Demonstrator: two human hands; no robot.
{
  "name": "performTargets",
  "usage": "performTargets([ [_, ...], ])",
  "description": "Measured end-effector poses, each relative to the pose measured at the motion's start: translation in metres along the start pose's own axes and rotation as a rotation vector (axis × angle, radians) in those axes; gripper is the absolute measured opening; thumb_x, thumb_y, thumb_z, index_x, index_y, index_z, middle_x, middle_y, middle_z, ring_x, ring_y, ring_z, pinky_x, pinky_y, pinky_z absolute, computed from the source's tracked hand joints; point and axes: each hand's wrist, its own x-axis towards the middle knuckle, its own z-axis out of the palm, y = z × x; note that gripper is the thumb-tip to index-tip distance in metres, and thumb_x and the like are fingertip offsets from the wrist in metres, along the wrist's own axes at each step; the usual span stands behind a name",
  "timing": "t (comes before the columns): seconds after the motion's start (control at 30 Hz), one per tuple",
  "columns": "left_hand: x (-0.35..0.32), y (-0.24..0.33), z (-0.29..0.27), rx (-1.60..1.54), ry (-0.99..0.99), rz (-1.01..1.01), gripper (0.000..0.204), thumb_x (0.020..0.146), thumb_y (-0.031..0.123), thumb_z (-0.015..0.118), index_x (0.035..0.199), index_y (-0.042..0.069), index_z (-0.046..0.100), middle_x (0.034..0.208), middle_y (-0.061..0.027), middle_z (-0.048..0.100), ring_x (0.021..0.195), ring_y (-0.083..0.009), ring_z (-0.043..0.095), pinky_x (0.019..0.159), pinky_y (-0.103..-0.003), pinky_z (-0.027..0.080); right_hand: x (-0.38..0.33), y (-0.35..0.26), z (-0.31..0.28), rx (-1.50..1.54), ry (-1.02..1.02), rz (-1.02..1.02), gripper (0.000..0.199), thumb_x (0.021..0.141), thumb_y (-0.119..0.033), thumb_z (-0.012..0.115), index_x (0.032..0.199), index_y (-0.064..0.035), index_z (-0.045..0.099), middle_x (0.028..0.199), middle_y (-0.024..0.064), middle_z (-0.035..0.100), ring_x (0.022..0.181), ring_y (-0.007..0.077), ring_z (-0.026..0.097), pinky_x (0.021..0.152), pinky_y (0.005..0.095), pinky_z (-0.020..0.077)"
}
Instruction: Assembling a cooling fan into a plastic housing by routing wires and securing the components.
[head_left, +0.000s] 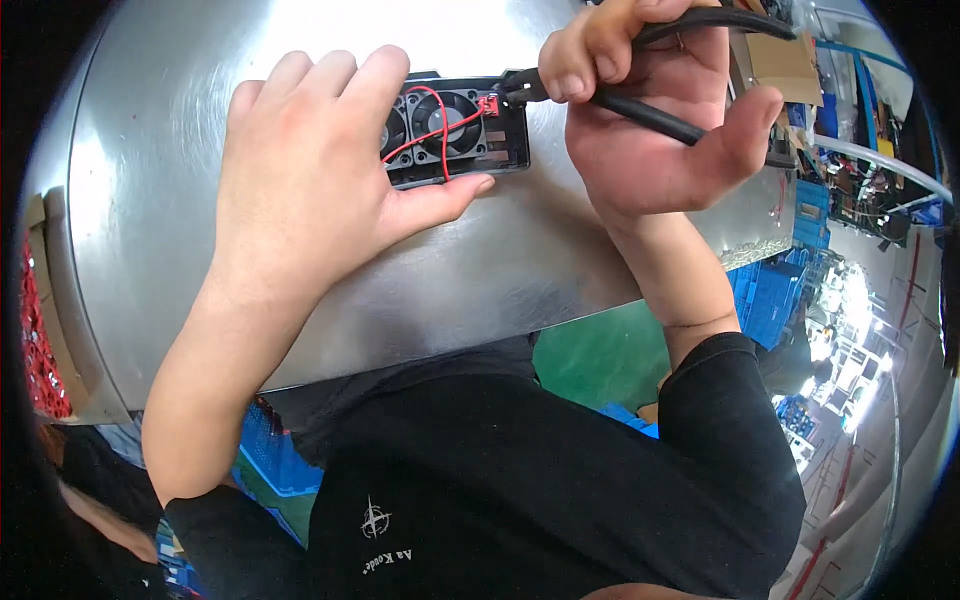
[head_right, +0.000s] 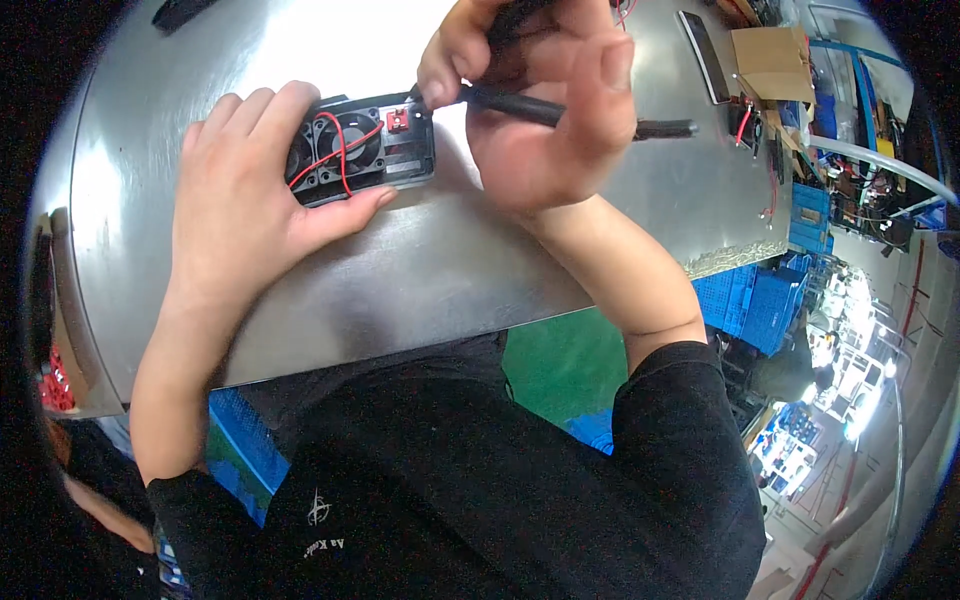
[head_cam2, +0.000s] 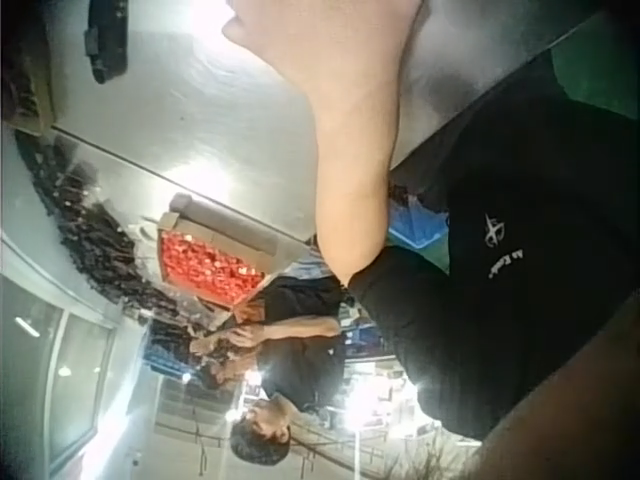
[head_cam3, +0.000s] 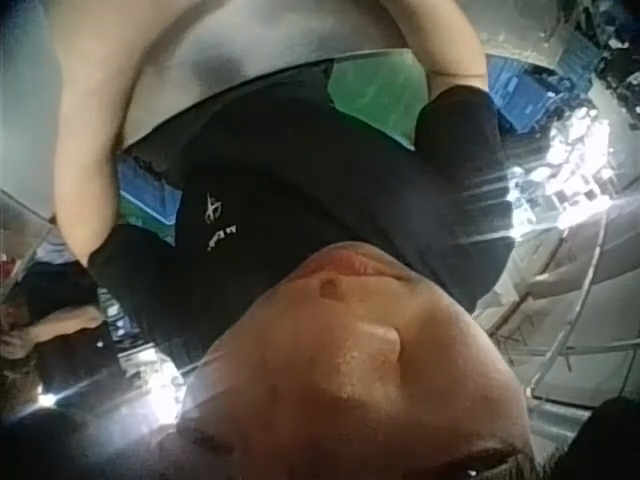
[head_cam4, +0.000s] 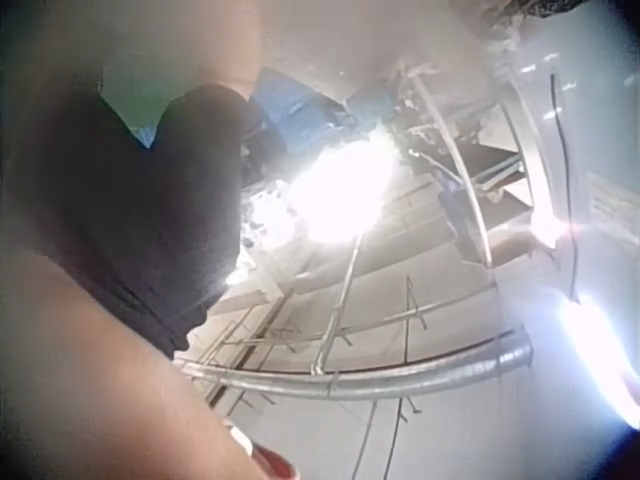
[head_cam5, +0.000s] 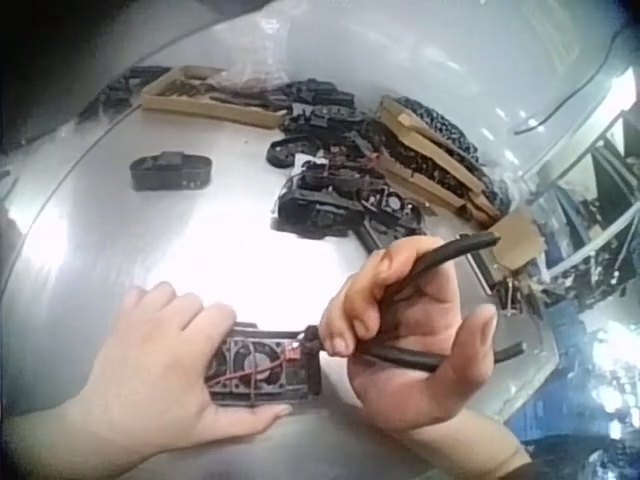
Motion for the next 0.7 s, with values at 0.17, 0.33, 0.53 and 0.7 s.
performTargets([
  [0.17, 0.003, 0.0, -0.001, 0.005, -0.033, 0.008, 0.072, 0.067, 0.059, 0.082, 0.112, 0.006, 0.064, 0.095, -0.0105, 0.062, 0.091, -0.0321, 0.06, 0.079, -0.044, 0.044, 0.031, 0.026, -0.01, 0.181, -0.302, -0.13, 0.08, 0.093, -0.082, 0.044, 0.114, -0.0043, 0.048, 0.083, 0.009, 0.047, 0.071, 0.0182, 0.048, 0.069, 0.0347, 0.0454],
  [0.33, 0.002, -0.002, -0.001, -0.002, -0.024, 0.002, 0.073, 0.068, 0.06, 0.082, 0.112, 0.006, 0.063, 0.095, -0.0105, 0.062, 0.091, -0.0325, 0.06, 0.08, -0.044, 0.044, 0.029, 0.034, -0.006, 0.105, -0.233, -0.164, 0.083, 0.095, -0.083, 0.041, 0.112, -0.0017, 0.046, 0.089, 0.0081, 0.048, 0.073, 0.0157, 0.048, 0.068, 0.0317, 0.0461],
  [0.53, 0.005, -0.007, -0.001, -0.017, -0.038, 0.033, 0.073, 0.069, 0.061, 0.082, 0.112, 0.005, 0.063, 0.095, -0.0105, 0.062, 0.09, -0.0326, 0.06, 0.08, -0.043, 0.044, 0.033, 0.03, -0.008, -0.005, -0.309, -0.155, 0.082, 0.096, -0.083, 0.037, 0.107, -0.0025, 0.047, 0.085, 0.0069, 0.047, 0.07, 0.0141, 0.048, 0.064, 0.0297, 0.0454],
  [0.7, 0.006, -0.008, -0.006, -0.004, -0.011, 0.064, 0.073, 0.066, 0.063, 0.083, 0.109, 0.007, 0.064, 0.093, -0.0095, 0.062, 0.091, -0.0311, 0.06, 0.079, -0.043, 0.044, 0.036, -0.01, 0.055, -0.573, 0.296, 0.506, 0.074, 0.101, -0.075, 0.037, 0.104, -0.0022, 0.05, 0.074, 0.0035, 0.047, 0.06, 0.0131, 0.046, 0.057, 0.0273, 0.0436],
])
